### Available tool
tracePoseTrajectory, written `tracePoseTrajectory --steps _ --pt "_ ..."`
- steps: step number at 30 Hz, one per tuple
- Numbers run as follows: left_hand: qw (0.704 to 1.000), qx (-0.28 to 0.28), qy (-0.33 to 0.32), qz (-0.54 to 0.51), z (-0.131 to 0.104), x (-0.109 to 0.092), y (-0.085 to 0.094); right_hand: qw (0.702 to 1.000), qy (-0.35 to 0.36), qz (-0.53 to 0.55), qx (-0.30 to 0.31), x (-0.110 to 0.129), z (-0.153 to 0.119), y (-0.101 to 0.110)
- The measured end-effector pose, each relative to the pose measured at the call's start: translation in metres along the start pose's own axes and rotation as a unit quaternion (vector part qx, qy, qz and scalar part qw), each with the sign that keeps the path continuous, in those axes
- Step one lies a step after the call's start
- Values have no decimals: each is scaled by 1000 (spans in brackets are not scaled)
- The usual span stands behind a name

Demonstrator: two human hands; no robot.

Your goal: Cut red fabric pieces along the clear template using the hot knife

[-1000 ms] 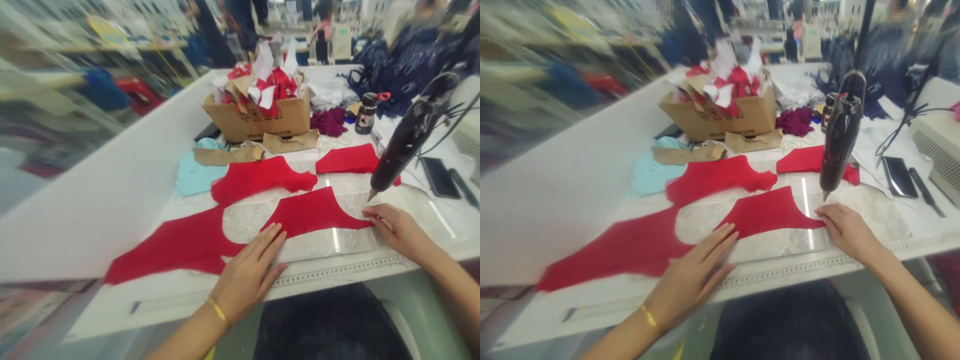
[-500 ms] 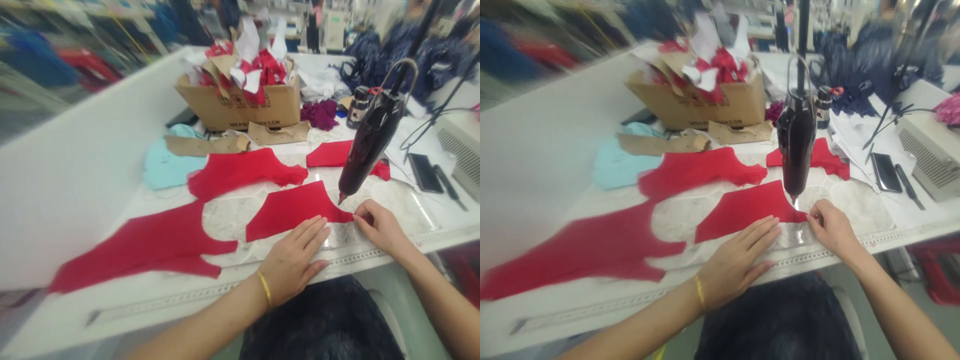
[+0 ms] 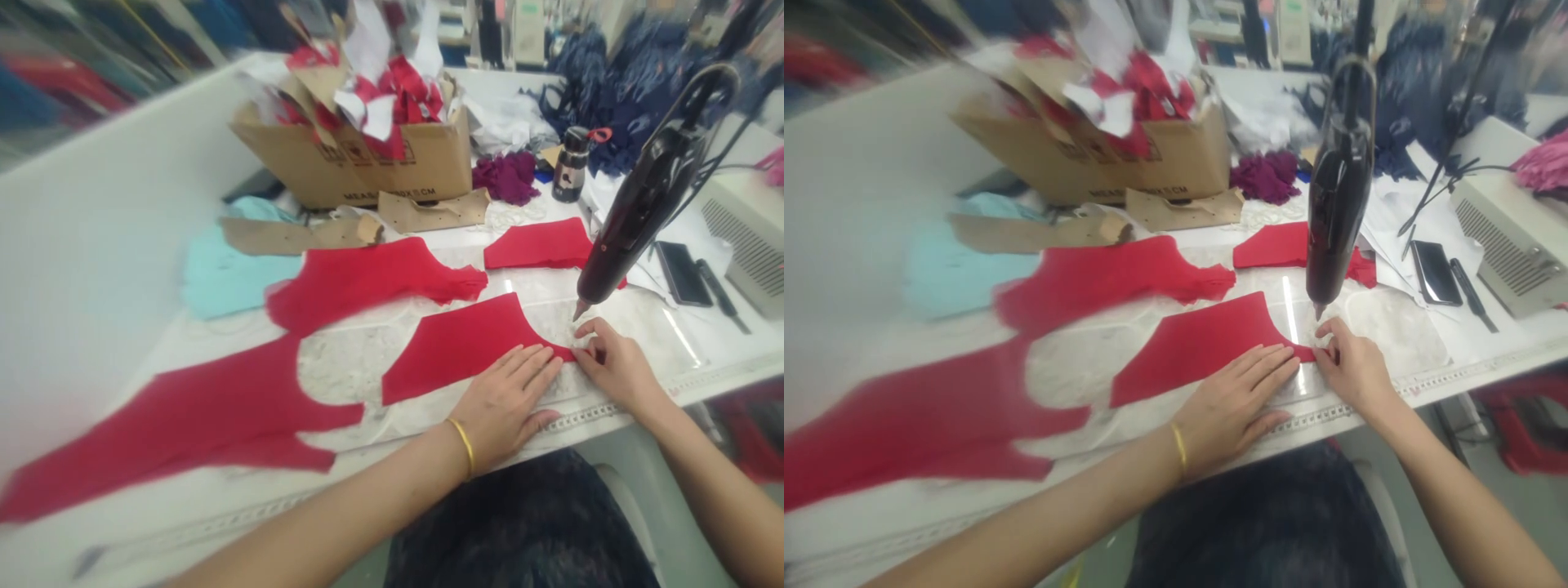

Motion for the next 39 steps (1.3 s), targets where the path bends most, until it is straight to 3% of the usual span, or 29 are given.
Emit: tracePoseTrajectory --steps 4,11,18,24,28,32,35,39 --pt "999 -26 -32 -25 11 -8 1 996 45 -57 -45 6 -5 0" --pt "998 -41 -39 -26 17 -12 -3 987 116 -20 -108 4 -16 9" --pt "998 -19 -43 -30 14 -15 -8 989 75 11 -126 -7 -18 16" --pt "998 -21 -41 -35 12 -14 -8 980 57 5 -191 -13 -26 29" --pt "998 -36 -45 -37 12 -15 -4 978 58 -47 -193 -10 -29 30" --pt "998 -30 -47 -35 12 -17 -5 972 102 -72 -197 1 -34 24" --pt "998 -34 -51 -35 13 -17 -5 973 124 -43 -188 7 -36 19" --pt "997 -40 -49 -36 13 -17 -4 985 90 37 -145 3 -34 14"
Point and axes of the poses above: each hand's wrist, its own z-axis towards the middle knuckle, its own y-axis out of the back of the hand, x = y × z, the point moved 7 cm from there along z, towards the middle knuckle, and after that the axes turned 7 degrees about -y, right-handed, at the moved point
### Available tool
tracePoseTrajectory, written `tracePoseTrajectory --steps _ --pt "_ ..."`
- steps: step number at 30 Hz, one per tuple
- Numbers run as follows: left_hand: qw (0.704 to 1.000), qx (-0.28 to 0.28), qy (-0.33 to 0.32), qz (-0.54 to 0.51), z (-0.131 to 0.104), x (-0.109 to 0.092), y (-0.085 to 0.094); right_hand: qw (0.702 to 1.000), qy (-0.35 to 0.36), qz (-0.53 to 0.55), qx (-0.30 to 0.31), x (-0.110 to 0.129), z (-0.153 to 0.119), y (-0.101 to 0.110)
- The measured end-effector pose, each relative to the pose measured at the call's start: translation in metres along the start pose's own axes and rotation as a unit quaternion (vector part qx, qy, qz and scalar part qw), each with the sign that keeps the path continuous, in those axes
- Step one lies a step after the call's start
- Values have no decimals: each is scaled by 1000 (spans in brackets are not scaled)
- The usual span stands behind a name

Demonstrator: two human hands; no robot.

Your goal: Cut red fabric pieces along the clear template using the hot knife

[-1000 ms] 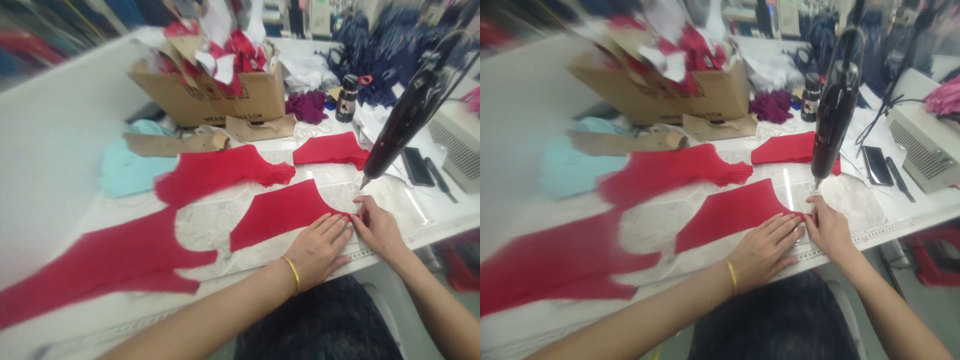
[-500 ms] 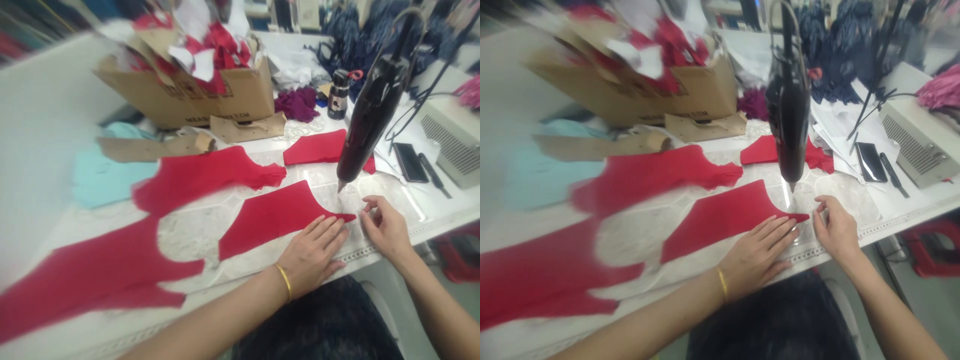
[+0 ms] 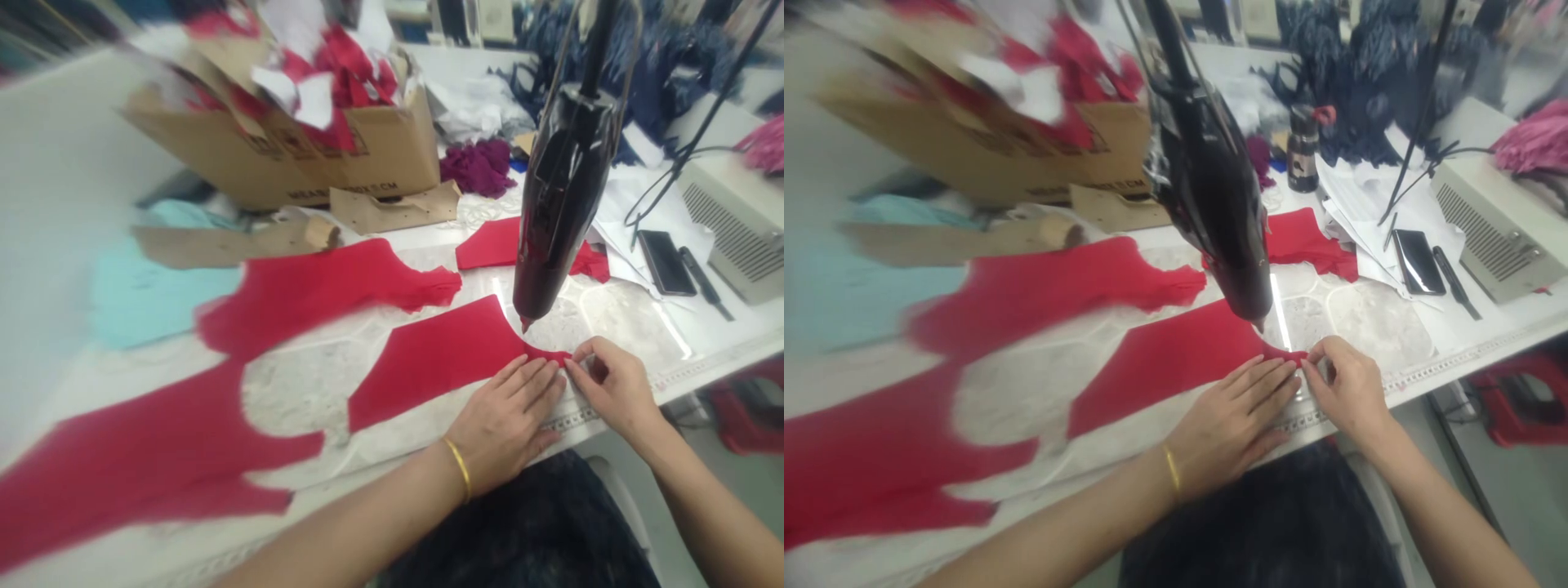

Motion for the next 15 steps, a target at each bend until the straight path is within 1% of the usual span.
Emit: tracePoseTrajectory --steps 2,7,11,13,15 --pt "1000 2 0 -1 0 0 0 1000 -19 21 9 -2 0 -2" --pt "1000 -1 0 -5 0 1 3 999 -29 19 -17 -2 0 2" --pt "1000 4 -1 -11 0 1 2 997 -66 13 -23 -8 2 5" --pt "1000 12 0 -13 0 1 1 996 -72 -8 -43 -9 3 9" --pt "1000 16 2 -14 -1 2 0 996 -54 -41 -66 -8 4 12"
Point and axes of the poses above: each hand's wrist, its own z-axis towards the middle knuckle, its own y-axis out of the back of the hand, x = y × z, the point moved 7 cm from there along z, towards the middle knuckle, and after that the axes turned 7 degrees about -y, right-handed, at the moved point
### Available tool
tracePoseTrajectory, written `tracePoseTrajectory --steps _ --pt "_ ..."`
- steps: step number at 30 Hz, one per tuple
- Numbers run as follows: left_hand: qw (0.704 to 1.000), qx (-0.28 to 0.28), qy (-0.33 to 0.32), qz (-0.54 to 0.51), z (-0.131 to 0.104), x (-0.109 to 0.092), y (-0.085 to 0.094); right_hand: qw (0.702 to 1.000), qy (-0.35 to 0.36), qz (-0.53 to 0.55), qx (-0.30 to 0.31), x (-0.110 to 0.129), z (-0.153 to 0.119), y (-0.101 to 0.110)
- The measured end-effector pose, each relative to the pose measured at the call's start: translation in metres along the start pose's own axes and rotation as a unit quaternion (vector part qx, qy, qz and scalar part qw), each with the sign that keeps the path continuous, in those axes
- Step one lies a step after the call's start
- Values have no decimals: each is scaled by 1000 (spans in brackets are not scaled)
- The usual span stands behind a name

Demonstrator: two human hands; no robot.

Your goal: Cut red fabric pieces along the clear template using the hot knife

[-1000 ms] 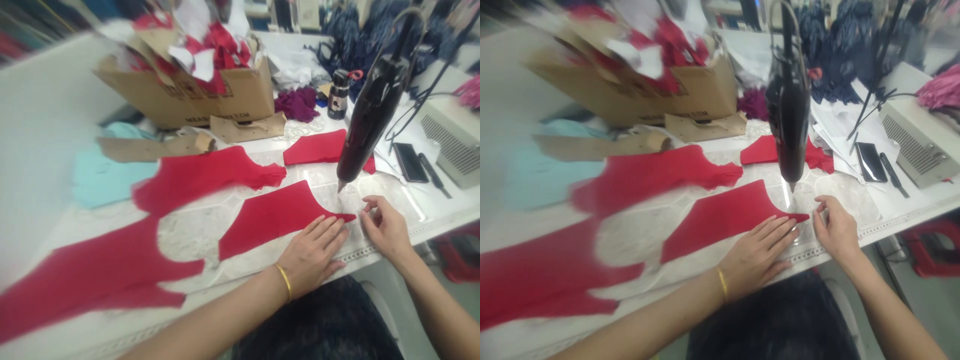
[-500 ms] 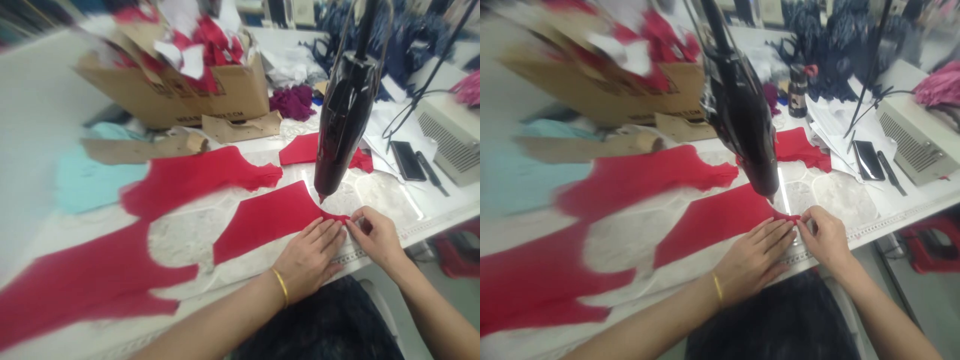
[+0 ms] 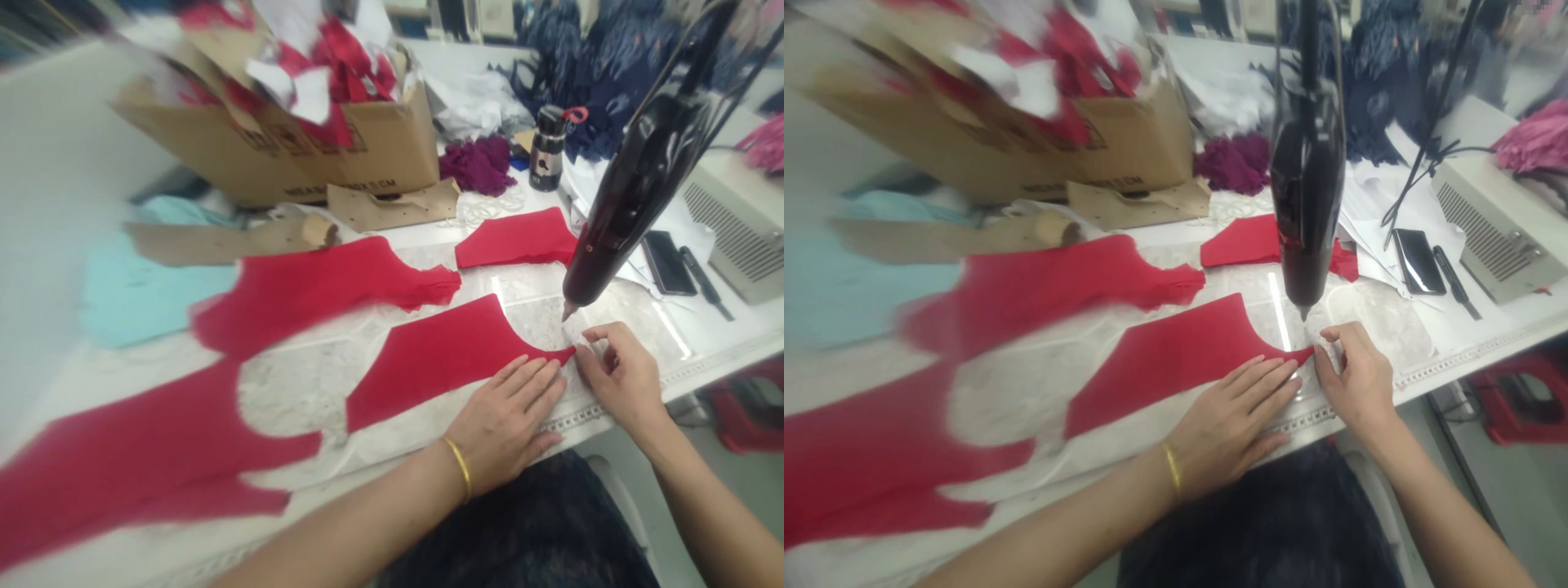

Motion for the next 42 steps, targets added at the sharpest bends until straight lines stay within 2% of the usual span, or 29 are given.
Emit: tracePoseTrajectory --steps 5,9,15,18,21,28,31,35,42 --pt "1000 -3 1 1 -1 0 0 997 54 -60 -2 5 0 -5" --pt "1000 -1 -1 2 -1 -1 -2 996 76 -7 35 11 -2 -11" --pt "1000 -1 1 5 0 -1 -1 987 -9 129 94 7 1 -21" --pt "1000 0 0 5 1 -1 0 987 -58 121 87 2 3 -22" --pt "1000 -9 1 4 1 -1 1 993 -67 81 62 2 4 -18" --pt "1000 -15 2 4 2 -1 0 998 -12 -10 63 -2 2 -16" --pt "1000 -9 2 -1 2 -1 1 999 35 -38 8 0 1 -6" --pt "1000 0 1 -15 0 0 0 990 122 -23 -69 11 -5 13" --pt "999 -2 8 -32 1 -1 1 968 251 -5 -20 22 -28 16"
Point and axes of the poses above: each hand's wrist, its own z-axis towards the middle knuckle, its own y-axis out of the back of the hand, x = y × z, the point moved 7 cm from there along z, towards the middle knuckle, and after that the axes turned 7 degrees about -y, right-handed, at the moved point
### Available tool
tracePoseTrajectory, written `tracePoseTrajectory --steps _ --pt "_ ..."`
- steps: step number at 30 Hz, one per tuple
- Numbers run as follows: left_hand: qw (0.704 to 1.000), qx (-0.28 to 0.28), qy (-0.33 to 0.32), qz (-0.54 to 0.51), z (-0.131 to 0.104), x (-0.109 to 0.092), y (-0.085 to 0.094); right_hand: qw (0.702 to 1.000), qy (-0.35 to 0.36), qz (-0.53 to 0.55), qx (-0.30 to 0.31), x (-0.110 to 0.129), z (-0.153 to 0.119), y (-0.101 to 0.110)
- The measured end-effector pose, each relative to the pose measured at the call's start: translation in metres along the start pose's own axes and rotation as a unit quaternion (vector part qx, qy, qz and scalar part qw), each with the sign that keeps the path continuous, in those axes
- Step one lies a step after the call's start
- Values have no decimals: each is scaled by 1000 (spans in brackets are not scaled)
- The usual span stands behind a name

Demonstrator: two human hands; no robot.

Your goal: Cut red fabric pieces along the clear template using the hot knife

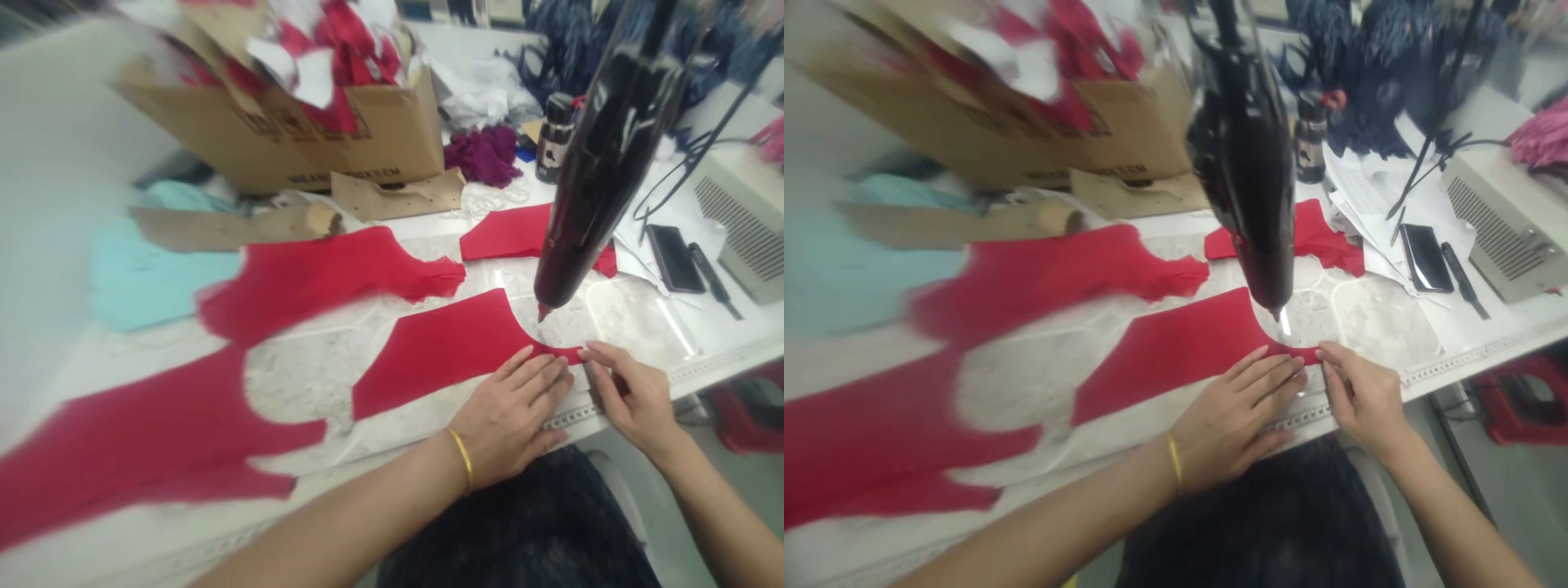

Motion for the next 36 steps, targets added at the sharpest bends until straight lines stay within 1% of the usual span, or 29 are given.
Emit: tracePoseTrajectory --steps 3,5,7,10,12,15,18,22,24,26,28,30,32,34,36 --pt "1000 0 2 14 -3 -4 11 999 7 -35 -6 1 -6 2" --pt "999 7 11 33 -11 -3 23 998 5 -55 -6 -1 -8 2" --pt "997 18 34 65 -27 3 37 997 2 -72 -16 -4 -11 3" --pt "987 39 86 132 -58 16 60 996 -1 -85 -37 -7 -14 3" --pt "977 47 114 171 -79 22 72 995 -9 -92 -38 -7 -16 1" --pt "969 53 127 206 -100 20 82 993 -23 -109 -38 -7 -17 0" --pt "969 56 130 202 -109 13 83 990 -20 -126 -55 -6 -20 1" --pt "972 30 125 199 -109 10 86 987 -25 -142 -74 -5 -21 5" --pt "971 9 118 206 -104 15 88 987 -35 -135 -79 -2 -18 8" --pt "971 -14 110 210 -96 25 91 990 -37 -114 -75 3 -10 10" --pt "972 -31 98 213 -85 39 91 994 -14 -85 -62 13 1 7" --pt "970 -32 81 228 -74 54 86 997 32 -54 -52 26 13 1" --pt "963 -11 80 256 -65 73 77 995 82 -28 -51 38 25 -7" --pt "953 22 103 285 -58 95 67 993 104 -22 -43 47 36 -19" --pt "947 30 114 298 -51 113 59 993 112 -20 -22 53 47 -32"
Point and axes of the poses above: each hand's wrist, its own z-axis towards the middle knuckle, its own y-axis out of the back of the hand, x = y × z, the point moved 7 cm from there along z, towards the middle knuckle, and after that the axes turned 7 degrees about -y, right-handed, at the moved point
